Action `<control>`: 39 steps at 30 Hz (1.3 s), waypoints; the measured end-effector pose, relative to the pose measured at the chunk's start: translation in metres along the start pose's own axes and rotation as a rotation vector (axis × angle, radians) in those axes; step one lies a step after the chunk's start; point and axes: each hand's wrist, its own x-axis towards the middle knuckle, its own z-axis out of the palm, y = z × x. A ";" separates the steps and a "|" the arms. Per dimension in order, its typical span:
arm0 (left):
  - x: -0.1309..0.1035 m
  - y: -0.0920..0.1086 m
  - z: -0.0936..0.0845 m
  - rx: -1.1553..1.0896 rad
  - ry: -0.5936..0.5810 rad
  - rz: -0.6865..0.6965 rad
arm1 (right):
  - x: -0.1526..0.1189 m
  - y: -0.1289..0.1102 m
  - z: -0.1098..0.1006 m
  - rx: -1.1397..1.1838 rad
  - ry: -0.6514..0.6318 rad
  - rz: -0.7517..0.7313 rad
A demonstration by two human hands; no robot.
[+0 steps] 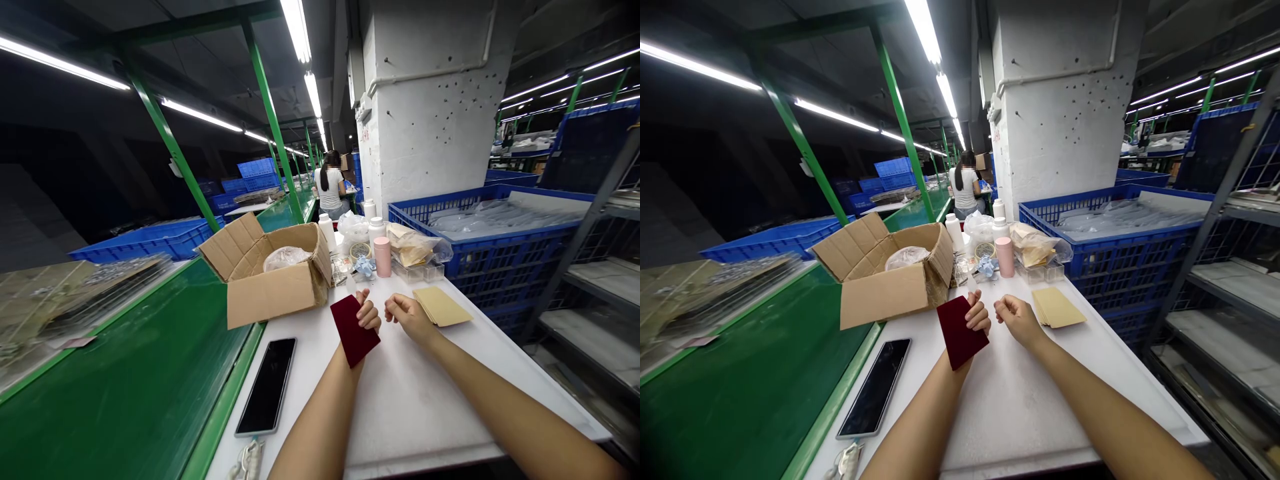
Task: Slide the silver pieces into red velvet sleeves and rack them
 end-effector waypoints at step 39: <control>-0.014 0.001 0.031 0.581 0.076 0.234 | 0.006 0.006 -0.003 0.218 0.237 0.054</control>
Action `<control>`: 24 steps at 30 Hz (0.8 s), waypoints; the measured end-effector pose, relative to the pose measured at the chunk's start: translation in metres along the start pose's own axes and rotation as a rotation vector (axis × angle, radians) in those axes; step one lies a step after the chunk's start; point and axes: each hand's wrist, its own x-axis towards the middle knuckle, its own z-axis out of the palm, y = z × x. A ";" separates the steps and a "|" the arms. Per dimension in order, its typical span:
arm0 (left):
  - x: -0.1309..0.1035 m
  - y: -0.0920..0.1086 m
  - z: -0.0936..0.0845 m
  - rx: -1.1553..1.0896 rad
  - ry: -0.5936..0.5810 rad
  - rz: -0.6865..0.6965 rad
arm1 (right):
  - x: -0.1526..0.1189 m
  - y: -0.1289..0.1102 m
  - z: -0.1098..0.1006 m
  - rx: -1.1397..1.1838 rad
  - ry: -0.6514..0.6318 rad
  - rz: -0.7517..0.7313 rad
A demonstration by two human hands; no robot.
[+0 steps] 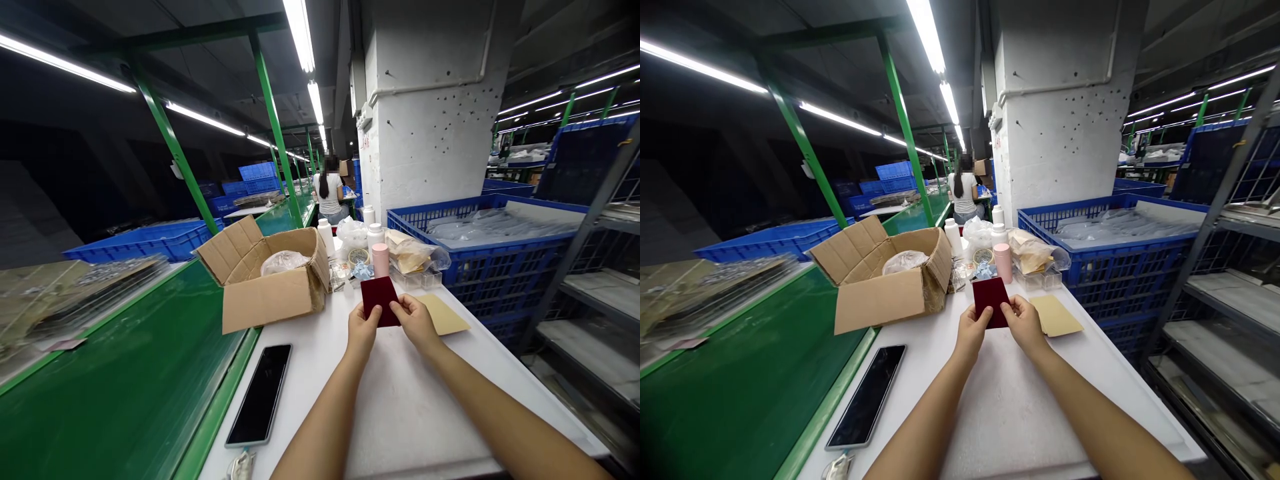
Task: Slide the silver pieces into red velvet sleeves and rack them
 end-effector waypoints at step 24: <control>0.005 0.002 -0.006 -0.229 0.116 -0.139 | -0.005 -0.010 -0.001 -0.085 -0.069 -0.087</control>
